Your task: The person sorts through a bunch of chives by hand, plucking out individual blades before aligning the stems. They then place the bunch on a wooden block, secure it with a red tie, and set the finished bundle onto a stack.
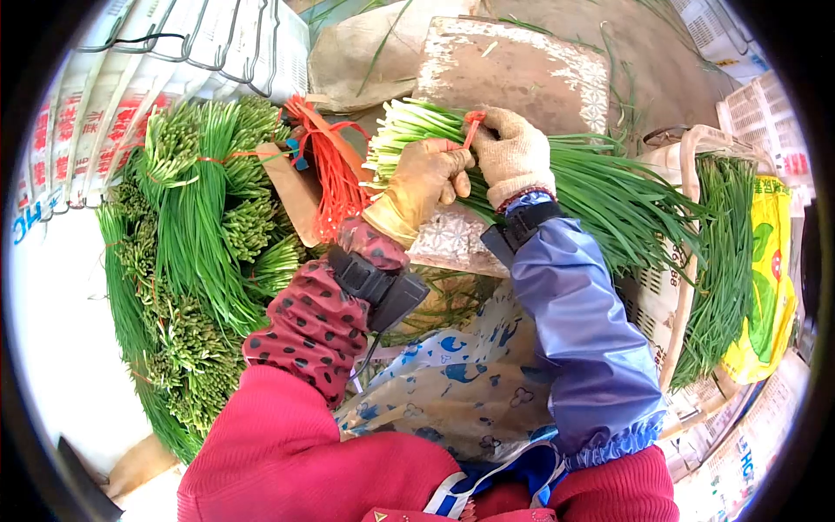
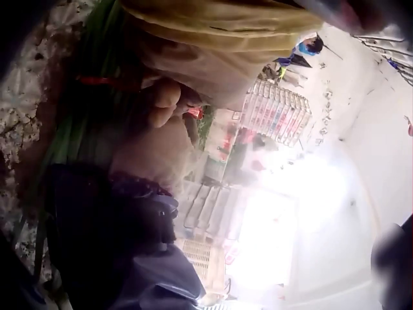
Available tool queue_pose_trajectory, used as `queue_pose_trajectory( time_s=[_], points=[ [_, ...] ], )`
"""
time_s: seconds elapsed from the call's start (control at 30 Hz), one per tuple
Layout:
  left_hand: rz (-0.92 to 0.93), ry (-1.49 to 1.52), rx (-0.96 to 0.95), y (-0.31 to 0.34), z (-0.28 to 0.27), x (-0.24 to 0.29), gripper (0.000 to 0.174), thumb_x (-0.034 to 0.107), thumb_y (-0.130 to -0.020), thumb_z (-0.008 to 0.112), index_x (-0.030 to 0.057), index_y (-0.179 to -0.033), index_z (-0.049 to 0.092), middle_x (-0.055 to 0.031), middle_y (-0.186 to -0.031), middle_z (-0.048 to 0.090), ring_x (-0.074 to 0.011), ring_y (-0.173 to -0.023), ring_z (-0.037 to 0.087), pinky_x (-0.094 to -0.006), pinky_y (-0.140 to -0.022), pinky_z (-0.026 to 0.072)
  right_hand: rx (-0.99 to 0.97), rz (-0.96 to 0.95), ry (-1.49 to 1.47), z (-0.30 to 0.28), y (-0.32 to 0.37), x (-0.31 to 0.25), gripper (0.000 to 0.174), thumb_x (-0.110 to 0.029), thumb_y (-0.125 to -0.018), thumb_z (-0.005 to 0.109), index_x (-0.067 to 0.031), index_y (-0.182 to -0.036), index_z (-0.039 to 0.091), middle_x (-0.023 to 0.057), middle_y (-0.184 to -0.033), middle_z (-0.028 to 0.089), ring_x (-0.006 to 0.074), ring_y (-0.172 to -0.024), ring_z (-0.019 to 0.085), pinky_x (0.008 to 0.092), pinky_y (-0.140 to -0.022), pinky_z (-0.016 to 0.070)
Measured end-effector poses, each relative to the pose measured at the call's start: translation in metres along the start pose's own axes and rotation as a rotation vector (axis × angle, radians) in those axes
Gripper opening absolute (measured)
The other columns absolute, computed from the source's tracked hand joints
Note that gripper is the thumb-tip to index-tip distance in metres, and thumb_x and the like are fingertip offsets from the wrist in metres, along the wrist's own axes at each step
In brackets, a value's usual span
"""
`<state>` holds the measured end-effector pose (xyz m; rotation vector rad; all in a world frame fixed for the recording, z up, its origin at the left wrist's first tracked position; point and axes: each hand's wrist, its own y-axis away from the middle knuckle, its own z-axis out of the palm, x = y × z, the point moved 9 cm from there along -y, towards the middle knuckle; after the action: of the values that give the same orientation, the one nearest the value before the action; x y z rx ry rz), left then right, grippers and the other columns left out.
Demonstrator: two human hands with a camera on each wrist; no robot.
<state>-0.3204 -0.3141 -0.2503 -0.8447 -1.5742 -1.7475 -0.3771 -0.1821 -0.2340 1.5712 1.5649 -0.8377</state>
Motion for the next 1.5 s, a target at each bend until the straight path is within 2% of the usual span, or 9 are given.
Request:
queue_pose_trajectory(
  time_s=[0.4,0.83,0.93,1.03,1.13,1.27,1.37,1.4,1.5],
  points=[
    [-0.050,0.145,0.020,-0.004,-0.007,-0.010,0.018,0.018,-0.093,0.058,0.0006,-0.093,0.062,-0.0083,-0.063,0.063,-0.0114,-0.043,0.047,-0.0236,-0.041,0.0356,-0.039,-0.425,0.073,-0.002,0.007,-0.025,0.021,-0.019,-0.081,0.068,-0.0126,-0.100,0.073,0.0110,-0.098,0.070,0.0331,-0.095,0.065,0.0405,-0.083,0.0523],
    [0.061,-0.125,0.063,0.002,0.003,0.007,0.019,0.020,-0.091,0.064,0.0012,-0.094,0.067,-0.0067,-0.065,0.065,-0.0139,-0.045,0.052,-0.0291,-0.042,0.0401,-0.407,0.102,-0.234,0.016,-0.005,0.013,0.043,-0.034,-0.082,0.071,-0.0031,-0.111,0.072,0.0138,-0.102,0.073,0.0213,-0.094,0.069,0.0318,-0.086,0.0515],
    [0.487,-1.081,0.307,0.046,0.013,0.069,0.052,0.028,-0.081,0.076,-0.0012,-0.120,0.060,-0.0128,-0.093,0.069,-0.0235,-0.082,0.068,-0.0350,-0.075,0.0542,-0.402,0.144,-0.186,0.010,-0.009,0.015,0.043,-0.035,-0.080,0.071,-0.0053,-0.111,0.072,0.0137,-0.103,0.073,0.0277,-0.095,0.069,0.0338,-0.087,0.0516],
    [0.973,-1.616,0.310,0.046,0.032,0.073,0.094,0.034,-0.067,0.084,-0.0004,-0.143,0.039,-0.0184,-0.128,0.057,-0.0327,-0.131,0.048,-0.0504,-0.112,0.0333,-0.282,0.129,-0.097,0.004,-0.015,0.009,0.040,-0.034,-0.081,0.069,-0.0062,-0.110,0.073,0.0143,-0.101,0.073,0.0302,-0.097,0.069,0.0349,-0.090,0.0513],
    [0.578,-1.726,0.168,0.001,0.008,0.025,0.108,0.030,-0.062,0.086,0.0032,-0.149,0.027,-0.0167,-0.156,0.031,-0.0324,-0.148,0.022,-0.0643,-0.117,0.0092,-0.153,0.059,-0.161,-0.006,-0.018,-0.015,0.036,-0.031,-0.081,0.068,-0.0074,-0.107,0.073,0.0167,-0.103,0.072,0.0309,-0.100,0.068,0.0358,-0.091,0.0512],
    [0.528,-1.936,0.209,-0.026,-0.002,0.005,0.083,0.034,-0.077,0.070,0.0123,-0.149,0.035,-0.0121,-0.155,0.035,-0.0312,-0.147,0.026,-0.0642,-0.117,0.0118,-0.227,-0.117,-0.140,0.000,0.017,-0.082,0.031,-0.018,-0.081,0.071,-0.0007,-0.106,0.071,0.0188,-0.105,0.070,0.0271,-0.098,0.068,0.0329,-0.086,0.0516],
    [0.769,-1.110,0.051,-0.034,-0.005,0.015,0.066,0.043,-0.082,0.062,0.0120,-0.137,0.045,-0.0130,-0.139,0.051,-0.0313,-0.130,0.049,-0.0563,-0.111,0.0280,-0.357,-0.155,-0.134,0.031,0.080,-0.056,0.025,-0.019,-0.085,0.067,-0.0031,-0.105,0.070,0.0195,-0.097,0.069,0.0350,-0.094,0.067,0.0396,-0.084,0.0527],
    [0.590,-1.786,0.141,-0.029,0.005,0.034,0.060,0.035,-0.079,0.066,0.0129,-0.132,0.050,-0.0118,-0.136,0.054,-0.0313,-0.126,0.052,-0.0612,-0.106,0.0316,-0.441,-0.291,0.047,0.035,0.100,-0.060,0.025,-0.022,-0.086,0.064,-0.0041,-0.103,0.070,0.0201,-0.100,0.069,0.0389,-0.096,0.065,0.0428,-0.084,0.0526],
    [0.431,-1.754,0.028,-0.034,0.003,0.040,0.065,0.044,-0.080,0.065,0.0120,-0.134,0.047,-0.0125,-0.137,0.052,-0.0318,-0.125,0.052,-0.0614,-0.105,0.0323,-0.406,-0.246,-0.011,0.018,0.089,-0.077,0.024,-0.022,-0.088,0.062,-0.0043,-0.103,0.069,0.0201,-0.100,0.068,0.0393,-0.095,0.064,0.0431,-0.084,0.0525]
  ],
)
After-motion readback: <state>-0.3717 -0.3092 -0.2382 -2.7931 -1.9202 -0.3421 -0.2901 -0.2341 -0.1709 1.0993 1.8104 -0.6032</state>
